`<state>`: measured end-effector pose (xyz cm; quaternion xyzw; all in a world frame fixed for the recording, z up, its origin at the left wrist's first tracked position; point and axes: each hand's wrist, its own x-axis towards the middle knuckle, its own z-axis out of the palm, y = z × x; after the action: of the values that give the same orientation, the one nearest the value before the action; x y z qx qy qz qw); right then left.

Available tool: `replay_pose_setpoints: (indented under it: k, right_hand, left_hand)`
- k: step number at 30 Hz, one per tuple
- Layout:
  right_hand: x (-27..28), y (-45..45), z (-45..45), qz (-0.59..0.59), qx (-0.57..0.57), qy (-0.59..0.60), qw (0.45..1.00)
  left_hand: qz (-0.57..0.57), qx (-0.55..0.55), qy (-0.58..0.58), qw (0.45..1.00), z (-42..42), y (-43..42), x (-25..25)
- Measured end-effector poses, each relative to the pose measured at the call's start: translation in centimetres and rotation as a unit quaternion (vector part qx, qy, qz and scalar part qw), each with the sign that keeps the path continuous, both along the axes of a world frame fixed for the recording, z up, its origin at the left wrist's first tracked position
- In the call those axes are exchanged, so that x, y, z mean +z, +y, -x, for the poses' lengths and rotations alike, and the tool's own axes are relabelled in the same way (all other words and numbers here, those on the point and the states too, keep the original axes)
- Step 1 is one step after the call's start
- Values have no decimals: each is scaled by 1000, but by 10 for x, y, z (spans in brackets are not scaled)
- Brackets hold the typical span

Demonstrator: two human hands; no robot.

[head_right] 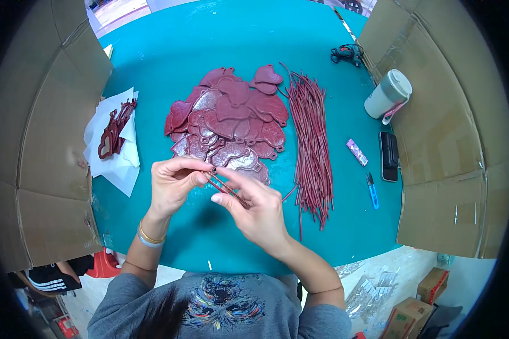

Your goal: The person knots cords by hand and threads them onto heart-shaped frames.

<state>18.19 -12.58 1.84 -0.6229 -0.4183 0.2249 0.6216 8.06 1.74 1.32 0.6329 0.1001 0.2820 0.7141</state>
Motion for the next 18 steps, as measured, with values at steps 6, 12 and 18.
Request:
replay_pose_setpoints:
  k: [6, 12, 18]
  right_hand:
    - [4, -2, 5, -35, -51, -120, 991]
    - [7, -6, 5, -35, -48, -100, 993]
    - [6, -6, 5, -45, -54, -107, 992]
  left_hand:
    - [-99, 0, -53, 994, -2, 0, 3]
    - [-37, -10, -53, 998, -1, -4, 5]
    - [-75, 5, -64, 995, 0, -8, 2]
